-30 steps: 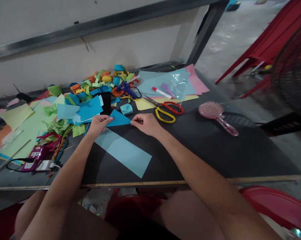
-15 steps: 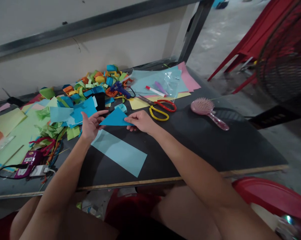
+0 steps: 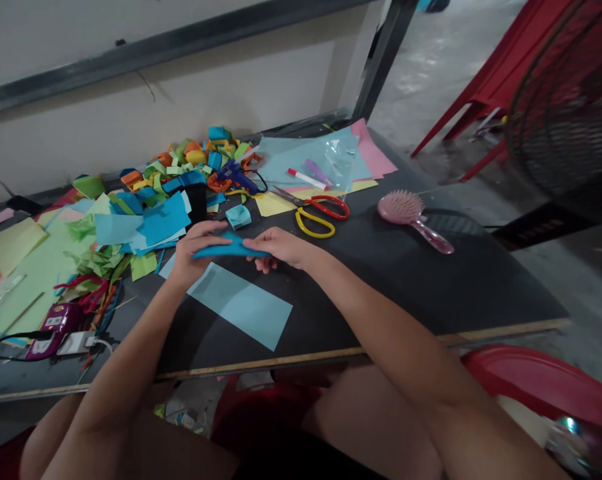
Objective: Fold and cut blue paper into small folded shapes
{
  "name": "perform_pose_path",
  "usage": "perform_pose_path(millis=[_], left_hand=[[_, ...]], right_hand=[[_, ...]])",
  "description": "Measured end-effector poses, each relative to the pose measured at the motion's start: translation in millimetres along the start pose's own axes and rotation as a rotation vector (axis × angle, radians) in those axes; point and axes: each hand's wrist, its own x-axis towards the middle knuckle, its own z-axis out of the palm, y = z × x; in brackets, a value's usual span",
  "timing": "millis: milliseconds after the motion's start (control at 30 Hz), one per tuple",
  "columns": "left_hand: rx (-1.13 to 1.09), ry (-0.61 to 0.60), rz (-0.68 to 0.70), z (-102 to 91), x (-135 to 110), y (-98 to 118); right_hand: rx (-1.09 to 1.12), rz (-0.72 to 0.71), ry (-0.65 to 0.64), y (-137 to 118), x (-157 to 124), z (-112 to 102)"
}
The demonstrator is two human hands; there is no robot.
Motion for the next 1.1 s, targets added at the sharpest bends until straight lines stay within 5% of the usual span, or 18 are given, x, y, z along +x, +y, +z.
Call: perform_pose_path(millis=[133,300,467,667,867,1100], left_hand=[[-0.018,0.024,-0.295,4.8,-2,-1],[-0.06,0.083,-0.623,10.0,-2,-4],[-0.247,0.123,-0.653,12.4,1,3],[-0.388,-0.126,-0.692,13.1,1,10],[-0.277,-0.035,-0.697,17.6,0,13],[-0.44,-0.024,-0.679,23.9,1,16]], right_hand=[[0.117,-0.048,0.187,1,3,-1],[0.115,-0.413,0.29,6,7,-5],[-0.032,-0.552,0.392,7,4,1],[-0.104,-0.551,0.446,8,4,0],[-0.088,-0.478,0.401,11,5,4],[-0.319,-0.491,0.418,12,1,14]])
